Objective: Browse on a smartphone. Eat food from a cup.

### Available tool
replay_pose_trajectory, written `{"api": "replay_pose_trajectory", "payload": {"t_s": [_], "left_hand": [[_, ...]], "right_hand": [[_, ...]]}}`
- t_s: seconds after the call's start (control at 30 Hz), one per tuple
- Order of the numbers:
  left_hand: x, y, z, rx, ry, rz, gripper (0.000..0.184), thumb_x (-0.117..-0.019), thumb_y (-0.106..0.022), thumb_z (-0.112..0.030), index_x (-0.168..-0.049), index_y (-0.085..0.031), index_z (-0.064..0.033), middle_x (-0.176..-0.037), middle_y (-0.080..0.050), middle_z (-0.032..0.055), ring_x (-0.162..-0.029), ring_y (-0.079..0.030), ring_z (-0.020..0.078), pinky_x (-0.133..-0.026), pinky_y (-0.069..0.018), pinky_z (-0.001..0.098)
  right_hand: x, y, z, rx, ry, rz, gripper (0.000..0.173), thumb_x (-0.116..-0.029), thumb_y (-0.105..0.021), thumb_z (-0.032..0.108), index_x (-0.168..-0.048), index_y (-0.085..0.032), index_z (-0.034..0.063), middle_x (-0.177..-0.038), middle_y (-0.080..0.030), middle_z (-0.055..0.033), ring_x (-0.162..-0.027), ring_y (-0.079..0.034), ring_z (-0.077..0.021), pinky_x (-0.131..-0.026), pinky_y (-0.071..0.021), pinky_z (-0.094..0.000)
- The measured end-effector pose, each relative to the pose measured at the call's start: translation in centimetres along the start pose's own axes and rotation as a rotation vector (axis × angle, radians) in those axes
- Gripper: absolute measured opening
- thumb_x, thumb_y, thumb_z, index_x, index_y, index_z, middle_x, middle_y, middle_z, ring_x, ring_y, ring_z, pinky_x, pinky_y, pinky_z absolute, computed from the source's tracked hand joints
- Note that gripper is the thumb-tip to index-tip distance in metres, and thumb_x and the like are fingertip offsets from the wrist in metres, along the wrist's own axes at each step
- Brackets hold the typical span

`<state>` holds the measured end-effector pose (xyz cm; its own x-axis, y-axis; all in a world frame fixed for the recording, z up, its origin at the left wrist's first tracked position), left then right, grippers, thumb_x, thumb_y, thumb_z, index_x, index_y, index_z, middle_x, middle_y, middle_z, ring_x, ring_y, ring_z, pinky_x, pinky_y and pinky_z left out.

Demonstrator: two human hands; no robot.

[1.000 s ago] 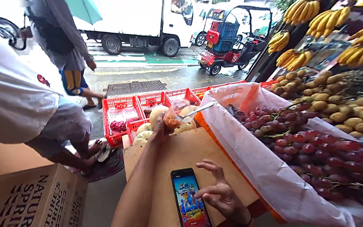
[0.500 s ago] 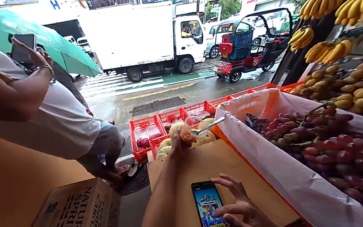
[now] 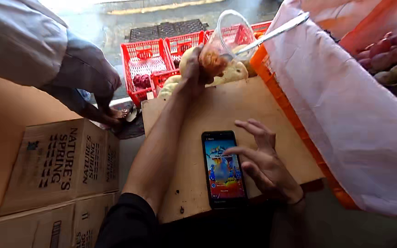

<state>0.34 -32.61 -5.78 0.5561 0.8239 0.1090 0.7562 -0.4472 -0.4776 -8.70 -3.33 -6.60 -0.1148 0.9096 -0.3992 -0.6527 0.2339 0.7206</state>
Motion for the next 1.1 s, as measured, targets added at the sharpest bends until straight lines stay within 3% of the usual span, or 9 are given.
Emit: {"api": "replay_pose_trajectory", "payload": {"t_s": [0.2,0.27,0.33,0.37,0.43,0.5,0.6,0.73,1.1], "left_hand": [[-0.2,-0.2,-0.7,0.048,0.032,0.022,0.060,-0.1089,-0.012,-0.049,-0.113,-0.056,-0.0081,-0.089,-0.067,0.0137,-0.067,-0.064,0.0228,-0.053,-0.0526,0.0324],[-0.6,0.0,-1.1,0.023,0.003,0.045,0.044,-0.1120,-0.021,-0.031,-0.107,-0.054,-0.0027,-0.085,-0.064,0.0132,-0.069,-0.064,0.0214,-0.059,-0.0556,0.0326],[0.2,0.5,0.3,0.018,0.009,0.054,0.016,-0.1043,-0.044,0.000,-0.093,-0.055,0.0025,-0.076,-0.061,0.0118,-0.067,-0.062,0.0188,-0.063,-0.0554,0.0301],[0.3,0.6,0.5,0.015,0.000,0.046,0.013,-0.1034,-0.047,-0.001,-0.094,-0.055,0.0034,-0.077,-0.061,0.0128,-0.067,-0.063,0.0199,-0.063,-0.0561,0.0314],[-0.1,0.3,-0.3,0.011,-0.008,0.015,0.041,-0.1107,-0.029,-0.033,-0.114,-0.055,-0.0016,-0.090,-0.065,0.0148,-0.072,-0.065,0.0232,-0.062,-0.0573,0.0364],[-0.4,-0.3,-1.3,0.021,0.028,-0.014,0.059,-0.1079,-0.017,-0.051,-0.118,-0.056,-0.0083,-0.094,-0.067,0.0148,-0.071,-0.066,0.0241,-0.057,-0.0554,0.0352],[0.4,0.2,-0.3,0.055,0.072,-0.026,0.059,-0.1080,-0.017,-0.052,-0.119,-0.055,-0.0081,-0.096,-0.068,0.0161,-0.072,-0.067,0.0252,-0.056,-0.0554,0.0345],[0.1,0.0,-0.8,0.025,0.077,-0.038,0.057,-0.1085,-0.019,-0.051,-0.117,-0.056,-0.0086,-0.093,-0.067,0.0152,-0.070,-0.066,0.0247,-0.057,-0.0555,0.0347],[0.1,-0.1,-0.7,0.059,0.101,-0.060,0.058,-0.1080,-0.017,-0.053,-0.119,-0.055,-0.0095,-0.094,-0.067,0.0162,-0.070,-0.065,0.0253,-0.056,-0.0547,0.0343]], "right_hand": [[-0.3,1.7,-0.3,-0.125,-0.099,-0.188,0.073,-0.1038,-0.022,0.067,-0.113,-0.070,0.0121,-0.153,-0.046,-0.0119,-0.149,-0.032,-0.0282,-0.121,-0.0279,-0.0493],[-0.5,1.9,-0.5,-0.118,-0.102,-0.186,0.068,-0.1052,-0.028,0.063,-0.114,-0.068,0.0089,-0.152,-0.046,-0.0139,-0.145,-0.037,-0.0282,-0.118,-0.0318,-0.0477],[0.2,1.7,-0.1,-0.096,-0.125,-0.147,0.062,-0.1053,-0.034,0.059,-0.116,-0.068,0.0084,-0.153,-0.045,-0.0144,-0.145,-0.038,-0.0288,-0.116,-0.0337,-0.0475],[0.2,1.6,0.0,-0.097,-0.129,-0.146,0.058,-0.1048,-0.038,0.058,-0.117,-0.068,0.0098,-0.154,-0.045,-0.0132,-0.145,-0.037,-0.0286,-0.117,-0.0340,-0.0484],[-0.4,1.6,-0.4,-0.139,-0.120,-0.186,0.048,-0.1037,-0.045,0.056,-0.115,-0.070,0.0170,-0.153,-0.047,-0.0076,-0.146,-0.038,-0.0266,-0.117,-0.0360,-0.0493],[-0.4,1.3,-0.9,-0.221,-0.106,-0.218,0.037,-0.1031,-0.052,0.052,-0.108,-0.075,0.0235,-0.149,-0.052,-0.0054,-0.142,-0.043,-0.0266,-0.113,-0.0399,-0.0483],[0.2,1.2,-0.6,-0.256,-0.091,-0.190,0.032,-0.1028,-0.055,0.049,-0.100,-0.079,0.0289,-0.147,-0.054,-0.0058,-0.145,-0.040,-0.0300,-0.113,-0.0410,-0.0490],[0.1,1.2,-0.7,-0.267,-0.073,-0.195,0.031,-0.1027,-0.056,0.046,-0.096,-0.080,0.0269,-0.147,-0.055,-0.0073,-0.146,-0.038,-0.0300,-0.115,-0.0394,-0.0479],[0.2,1.2,-0.8,-0.283,-0.068,-0.166,0.031,-0.1026,-0.057,0.044,-0.096,-0.081,0.0253,-0.145,-0.057,-0.0070,-0.144,-0.040,-0.0298,-0.116,-0.0394,-0.0483]]}}
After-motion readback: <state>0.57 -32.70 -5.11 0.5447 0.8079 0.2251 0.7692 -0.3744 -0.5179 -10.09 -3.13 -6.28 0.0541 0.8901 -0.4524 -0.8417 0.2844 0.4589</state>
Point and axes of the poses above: each hand's wrist, its own x-axis away from the middle knuckle, its own y-axis out of the back of the hand, z = x × y, the point moved 2 cm from there along -x, towards the middle knuckle
